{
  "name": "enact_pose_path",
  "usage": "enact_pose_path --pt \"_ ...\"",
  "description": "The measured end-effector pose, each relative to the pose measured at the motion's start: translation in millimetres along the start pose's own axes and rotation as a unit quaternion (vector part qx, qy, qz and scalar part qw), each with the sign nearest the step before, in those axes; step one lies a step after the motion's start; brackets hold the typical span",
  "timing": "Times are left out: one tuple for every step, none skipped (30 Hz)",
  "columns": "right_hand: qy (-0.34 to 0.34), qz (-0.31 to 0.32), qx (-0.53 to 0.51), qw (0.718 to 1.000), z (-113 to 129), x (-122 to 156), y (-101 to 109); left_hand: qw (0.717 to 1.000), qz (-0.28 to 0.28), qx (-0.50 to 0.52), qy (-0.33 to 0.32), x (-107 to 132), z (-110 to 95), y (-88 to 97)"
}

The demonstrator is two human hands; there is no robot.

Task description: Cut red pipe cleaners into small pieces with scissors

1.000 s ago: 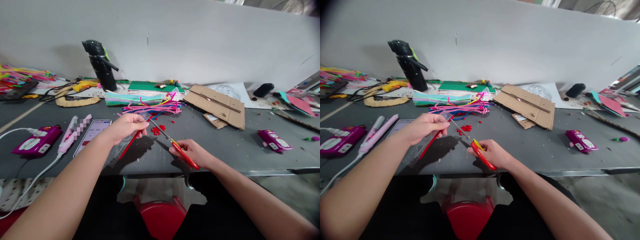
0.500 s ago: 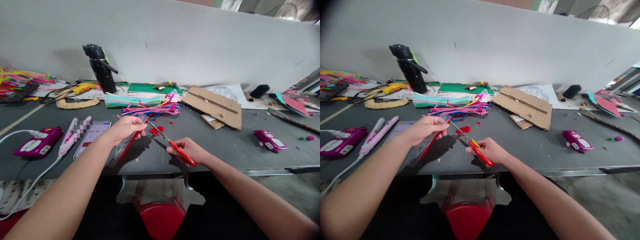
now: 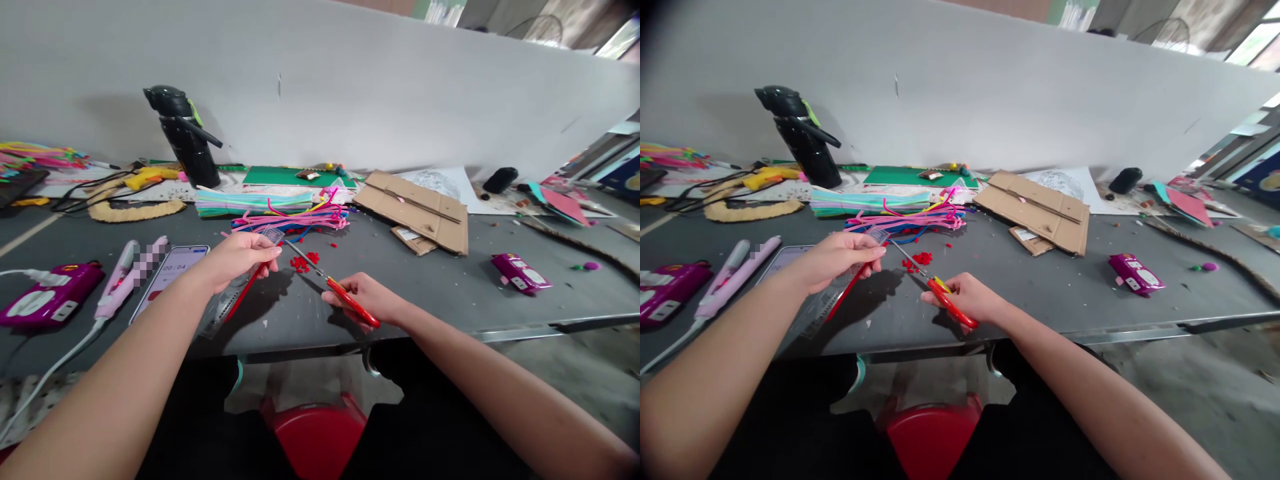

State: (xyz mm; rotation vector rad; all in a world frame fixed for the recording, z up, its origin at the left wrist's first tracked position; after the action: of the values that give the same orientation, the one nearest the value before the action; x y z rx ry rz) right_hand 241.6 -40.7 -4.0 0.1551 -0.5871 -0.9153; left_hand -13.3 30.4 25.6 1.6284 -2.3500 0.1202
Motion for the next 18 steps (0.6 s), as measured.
enact_pose_path --pt "0.0 -0.005 -0.007 1.0 -0.5 0.3 0.1 1.0 0.002 -0.002 -0.002 0.1 -0.4 0.1" --pt "0.002 -0.011 -0.016 1.0 -1.3 0.5 -0.1 1.0 0.004 -0.003 -0.006 0.3 -1.0 -0.4" --pt "0.004 -0.015 -0.027 1.0 -2.3 0.5 -0.6 1.0 0.008 -0.004 -0.01 0.8 -1.8 -1.9" --pt "0.007 -0.021 -0.04 0.999 -3.2 0.1 -1.2 1.0 0.012 -0.004 -0.016 1.7 -2.8 -4.5" --pt "0.015 -0.033 -0.053 0.998 -3.7 -0.6 -2.0 1.0 0.019 -0.002 -0.021 2.9 -3.9 -8.2" --pt "0.026 -0.05 -0.067 0.996 -3.5 -1.5 -2.7 0.999 0.028 0.002 -0.025 4.5 -5.0 -13.0" --pt "0.04 -0.073 -0.082 0.993 -2.4 -2.4 -3.2 0.999 0.04 0.005 -0.028 6.5 -5.9 -18.8" --pt "0.054 -0.097 -0.1 0.989 -0.2 -3.2 -3.6 0.998 0.053 0.008 -0.029 8.6 -6.5 -25.2" --pt "0.067 -0.12 -0.119 0.983 2.9 -3.6 -3.7 0.997 0.066 0.01 -0.029 10.8 -6.7 -31.9" --pt "0.078 -0.14 -0.139 0.977 6.8 -3.7 -3.7 0.997 0.079 0.013 -0.025 13.0 -6.4 -38.6" --pt "0.086 -0.156 -0.155 0.972 11.1 -3.4 -3.5 0.996 0.091 0.016 -0.018 15.1 -5.6 -44.9" --pt "0.092 -0.171 -0.164 0.967 15.5 -2.7 -3.1 0.995 0.101 0.02 -0.008 16.9 -4.3 -50.6" --pt "0.097 -0.184 -0.167 0.964 19.6 -2.0 -2.5 0.994 0.11 0.024 0.002 18.4 -2.8 -55.5" --pt "0.101 -0.194 -0.166 0.962 23.1 -1.2 -2.0 0.993 0.118 0.026 0.009 19.5 -1.3 -59.6" --pt "0.104 -0.2 -0.165 0.96 25.7 -0.8 -1.8 0.992 0.126 0.026 0.014 20.2 0.1 -62.8" --pt "0.105 -0.201 -0.164 0.96 27.5 -0.7 -1.9 0.991 0.132 0.024 0.015 20.6 1.3 -65.1" --pt "0.105 -0.199 -0.163 0.961 28.3 -1.1 -2.2 0.99 0.136 0.022 0.016 20.6 2.3 -66.6" --pt "0.104 -0.196 -0.161 0.962 28.6 -1.9 -2.8 0.99 0.139 0.021 0.016 20.4 3.2 -67.6"
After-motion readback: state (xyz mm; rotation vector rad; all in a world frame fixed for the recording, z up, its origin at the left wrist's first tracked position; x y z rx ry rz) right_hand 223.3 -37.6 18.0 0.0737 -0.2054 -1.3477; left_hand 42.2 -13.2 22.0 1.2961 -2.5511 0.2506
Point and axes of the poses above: each hand's wrist, its own x-axis away from the middle knuckle, its own y-axis out of the back of the hand, z = x × y, the point moved 2 cm from there along -x, towards the middle knuckle, and after that the axes turned 12 degrees about x, right-handed, at the moved point
